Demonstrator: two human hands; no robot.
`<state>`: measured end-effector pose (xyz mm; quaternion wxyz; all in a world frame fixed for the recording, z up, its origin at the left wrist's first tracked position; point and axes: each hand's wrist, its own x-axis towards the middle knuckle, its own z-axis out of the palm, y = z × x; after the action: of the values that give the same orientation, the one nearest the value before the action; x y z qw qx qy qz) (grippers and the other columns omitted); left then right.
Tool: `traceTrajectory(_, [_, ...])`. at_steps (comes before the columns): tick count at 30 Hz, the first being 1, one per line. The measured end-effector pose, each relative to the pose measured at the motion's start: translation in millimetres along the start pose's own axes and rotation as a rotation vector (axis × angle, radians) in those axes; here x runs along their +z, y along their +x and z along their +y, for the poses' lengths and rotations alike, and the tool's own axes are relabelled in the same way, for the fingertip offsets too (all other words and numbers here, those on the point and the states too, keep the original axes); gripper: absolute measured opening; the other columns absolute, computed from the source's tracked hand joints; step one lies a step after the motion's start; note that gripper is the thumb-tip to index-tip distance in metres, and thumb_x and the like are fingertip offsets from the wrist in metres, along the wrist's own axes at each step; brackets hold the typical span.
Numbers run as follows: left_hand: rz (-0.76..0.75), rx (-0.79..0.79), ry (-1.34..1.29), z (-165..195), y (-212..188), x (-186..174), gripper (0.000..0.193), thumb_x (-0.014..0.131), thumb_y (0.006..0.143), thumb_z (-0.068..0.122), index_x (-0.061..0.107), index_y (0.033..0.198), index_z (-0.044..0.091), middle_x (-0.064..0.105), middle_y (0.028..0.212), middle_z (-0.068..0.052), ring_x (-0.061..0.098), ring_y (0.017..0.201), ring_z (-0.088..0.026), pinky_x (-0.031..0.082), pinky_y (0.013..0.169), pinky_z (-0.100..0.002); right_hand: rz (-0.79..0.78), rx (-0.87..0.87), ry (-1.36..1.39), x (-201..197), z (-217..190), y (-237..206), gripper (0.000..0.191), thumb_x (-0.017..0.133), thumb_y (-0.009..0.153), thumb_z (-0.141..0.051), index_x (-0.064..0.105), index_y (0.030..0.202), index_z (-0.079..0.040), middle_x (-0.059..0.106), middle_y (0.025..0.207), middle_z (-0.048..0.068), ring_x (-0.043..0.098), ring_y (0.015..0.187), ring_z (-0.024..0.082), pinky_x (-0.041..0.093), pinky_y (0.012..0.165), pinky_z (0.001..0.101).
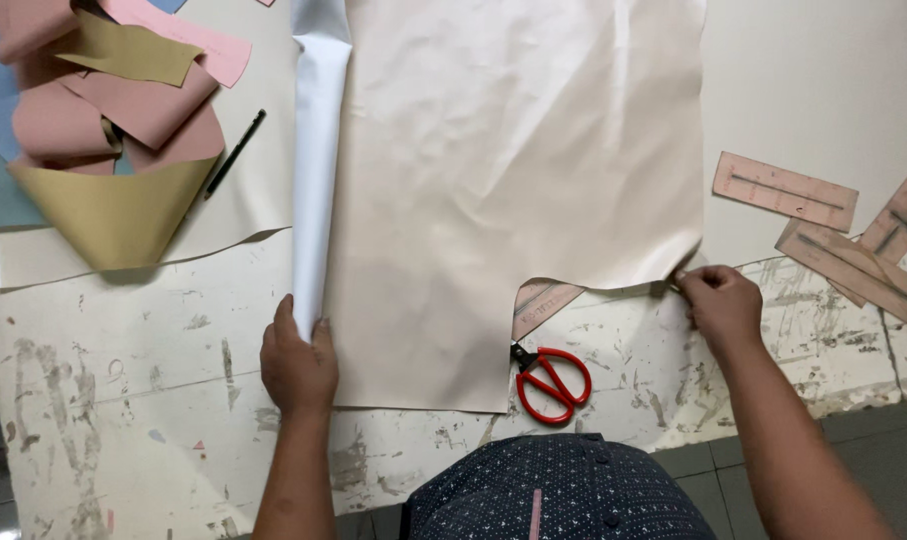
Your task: The person unrolls a large sheet of white paper on a work table, smooths it flat, then uses a ruler and pencil to draw multiple parallel lines across the paper surface.
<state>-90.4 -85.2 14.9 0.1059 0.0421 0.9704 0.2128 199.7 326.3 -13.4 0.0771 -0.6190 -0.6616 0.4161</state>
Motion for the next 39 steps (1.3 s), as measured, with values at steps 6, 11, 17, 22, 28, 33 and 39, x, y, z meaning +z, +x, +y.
traceTrajectory(6, [-0.142, -0.197, -0.821, -28.6, 37.1, -49.8, 0.048, 0.068, 0.091, 0.011, 0.058, 0.136, -0.002, 0.074, 0.107, -0.019, 0.072, 0.086, -0.025, 0.06, 0.072, -0.035, 0.096, -0.21, 0.091, -48.6, -46.6, 5.5, 0.011, 0.072, 0.099, -0.009, 0.065, 0.106, -0.006, 0.069, 0.094, 0.007, 0.065, 0.075, 0.013, 0.055, 0.063, 0.026])
traceTrajectory(11, [-0.33, -0.356, -1.155, -44.1, 40.8, -51.2, 0.036, 0.061, 0.096, 0.012, 0.059, 0.128, -0.004, 0.073, 0.106, -0.019, 0.074, 0.086, -0.023, 0.064, 0.073, -0.034, 0.277, -0.495, 0.069, -110.8, -77.4, -7.8, 0.011, 0.066, 0.112, -0.017, 0.066, 0.113, -0.006, 0.065, 0.1, 0.004, 0.058, 0.076, 0.009, 0.051, 0.064, 0.0245])
traceTrajectory(17, [-0.156, -0.088, -0.578, -40.5, 13.5, -10.2, 0.052, 0.073, 0.091, 0.021, 0.056, 0.134, -0.004, 0.072, 0.116, -0.018, 0.071, 0.097, -0.024, 0.057, 0.081, -0.037, -0.532, -0.189, -0.391, -13.4, -47.4, -87.0, 0.042, 0.071, 0.086, -0.043, 0.071, 0.117, -0.014, 0.075, 0.114, 0.007, 0.07, 0.087, 0.014, 0.064, 0.07, 0.0369])
traceTrajectory(22, [-0.272, -0.151, -0.197, -36.7, -2.6, -16.4, 0.059, 0.08, 0.086, 0.024, 0.057, 0.132, -0.003, 0.072, 0.112, -0.022, 0.071, 0.092, -0.03, 0.057, 0.08, -0.042, -0.651, -0.676, -0.6, 64.6, 2.2, -152.5, 0.059, 0.08, 0.08, -0.041, 0.059, 0.128, -0.015, 0.069, 0.111, 0.011, 0.071, 0.087, 0.026, 0.058, 0.076, 0.0403])
traceTrajectory(28, [-0.572, -0.316, -0.789, -37.5, -14.9, -15.0, 0.054, 0.07, 0.084, 0.014, 0.055, 0.132, -0.007, 0.072, 0.102, -0.023, 0.072, 0.081, -0.03, 0.06, 0.069, -0.044, -0.445, -0.75, -0.72, 50.2, 45.4, -129.9, 0.042, 0.064, 0.095, -0.038, 0.053, 0.13, -0.016, 0.064, 0.112, 0.01, 0.071, 0.081, 0.026, 0.059, 0.07, 0.0402])
traceTrajectory(33, [-0.629, -0.393, -1.02, -32.0, -53.1, 14.7, 0.056, 0.067, 0.086, 0.014, 0.051, 0.134, -0.01, 0.071, 0.101, -0.022, 0.074, 0.082, -0.029, 0.063, 0.072, -0.043, -0.309, -0.523, -0.71, -13.0, 88.5, -84.2, 0.042, 0.061, 0.095, -0.04, 0.055, 0.127, -0.013, 0.063, 0.124, 0.008, 0.072, 0.074, 0.022, 0.062, 0.066, 0.0353])
traceTrajectory(39, [-0.713, -0.47, -1.027, 0.3, -134.9, 58.3, 0.056, 0.066, 0.086, 0.016, 0.049, 0.132, -0.01, 0.071, 0.102, -0.027, 0.075, 0.082, -0.031, 0.065, 0.075, -0.046, -0.127, -0.369, -0.731, -114.4, 147.7, -28.3, 0.047, 0.065, 0.096, -0.041, 0.059, 0.134, -0.014, 0.069, 0.119, 0.008, 0.073, 0.096, 0.024, 0.061, 0.081, 0.0413])
